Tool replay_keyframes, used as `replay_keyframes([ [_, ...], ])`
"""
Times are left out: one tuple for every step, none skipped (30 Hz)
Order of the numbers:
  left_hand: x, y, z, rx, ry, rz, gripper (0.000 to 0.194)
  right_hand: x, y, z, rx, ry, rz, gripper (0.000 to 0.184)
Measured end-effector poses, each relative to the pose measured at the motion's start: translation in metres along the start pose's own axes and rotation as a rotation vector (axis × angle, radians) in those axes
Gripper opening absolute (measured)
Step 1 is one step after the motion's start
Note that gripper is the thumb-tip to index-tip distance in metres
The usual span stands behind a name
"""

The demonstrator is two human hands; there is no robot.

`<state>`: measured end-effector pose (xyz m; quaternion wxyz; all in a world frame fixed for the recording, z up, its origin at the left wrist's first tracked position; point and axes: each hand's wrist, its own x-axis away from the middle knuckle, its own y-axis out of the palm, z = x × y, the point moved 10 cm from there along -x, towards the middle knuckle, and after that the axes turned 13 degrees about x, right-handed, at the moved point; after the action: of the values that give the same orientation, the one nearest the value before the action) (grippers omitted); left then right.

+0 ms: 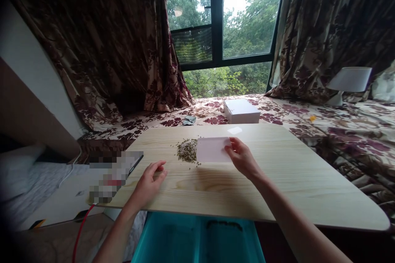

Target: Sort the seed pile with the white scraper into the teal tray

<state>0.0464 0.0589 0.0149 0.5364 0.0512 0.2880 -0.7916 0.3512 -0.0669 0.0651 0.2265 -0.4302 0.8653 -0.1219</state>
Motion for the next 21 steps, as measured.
replay_keyframes([
  [0.000,0.000,0.001,0.002,0.001,0.003,0.033,0.000,0.001,0.000,0.002,-0.001,-0.006,0.024],
  [0.000,0.000,0.001,0.004,0.001,0.005,0.033,0.000,0.002,0.000,0.005,-0.003,-0.012,0.024],
  [0.001,0.000,0.002,0.006,0.002,0.006,0.033,0.000,0.003,0.000,0.006,-0.007,-0.016,0.024],
  [0.001,0.000,0.002,0.006,0.001,0.007,0.032,0.000,0.003,0.000,0.007,-0.010,-0.021,0.025],
  [0.001,0.000,0.002,0.006,0.001,0.006,0.032,0.000,0.003,0.001,0.008,-0.014,-0.026,0.026],
  [0.001,0.000,0.002,0.005,0.000,0.003,0.032,-0.001,0.003,0.001,0.010,-0.018,-0.032,0.028],
  [0.001,0.000,0.002,0.004,-0.002,-0.001,0.032,-0.001,0.001,0.001,0.014,-0.021,-0.033,0.029],
  [0.001,0.000,0.002,0.003,-0.003,-0.005,0.032,-0.002,-0.001,0.001,0.018,-0.025,-0.028,0.030],
  [0.001,0.000,0.002,0.002,-0.004,-0.007,0.032,-0.002,-0.003,0.001,0.025,-0.029,-0.020,0.031],
  [0.001,0.000,0.002,0.002,-0.004,-0.008,0.032,-0.003,-0.005,0.001,0.032,-0.032,-0.008,0.031],
  [0.001,0.000,0.002,0.003,-0.004,-0.006,0.032,-0.004,-0.007,0.000,0.039,-0.035,0.004,0.031],
  [0.001,0.000,0.002,0.004,-0.003,-0.002,0.032,-0.004,-0.008,0.000,0.044,-0.038,0.012,0.031],
  [0.001,0.000,0.002,0.007,-0.002,0.001,0.032,-0.005,-0.008,0.000,0.047,-0.039,0.016,0.030],
  [0.001,-0.001,0.002,0.009,-0.002,0.004,0.032,-0.005,-0.007,0.000,0.048,-0.040,0.015,0.030],
  [0.001,-0.001,0.003,0.010,0.000,0.006,0.032,-0.005,-0.007,0.000,0.048,-0.041,0.016,0.029],
  [0.001,-0.001,0.003,0.011,0.003,0.008,0.032,-0.005,-0.006,0.000,0.050,-0.041,0.014,0.028],
  [0.001,-0.001,0.003,0.010,0.006,0.009,0.032,-0.005,-0.005,0.001,0.053,-0.040,0.010,0.027],
  [0.001,-0.001,0.003,0.008,0.009,0.010,0.032,-0.005,-0.005,0.001,0.058,-0.038,0.005,0.026],
  [0.001,-0.001,0.003,0.005,0.010,0.010,0.032,-0.005,-0.004,0.001,0.063,-0.035,-0.003,0.026],
  [0.001,-0.001,0.003,0.002,0.009,0.010,0.032,-0.004,-0.004,0.002,0.065,-0.031,-0.010,0.026],
  [0.001,-0.001,0.003,-0.001,0.007,0.010,0.032,-0.004,-0.004,0.002,0.064,-0.027,-0.015,0.026],
])
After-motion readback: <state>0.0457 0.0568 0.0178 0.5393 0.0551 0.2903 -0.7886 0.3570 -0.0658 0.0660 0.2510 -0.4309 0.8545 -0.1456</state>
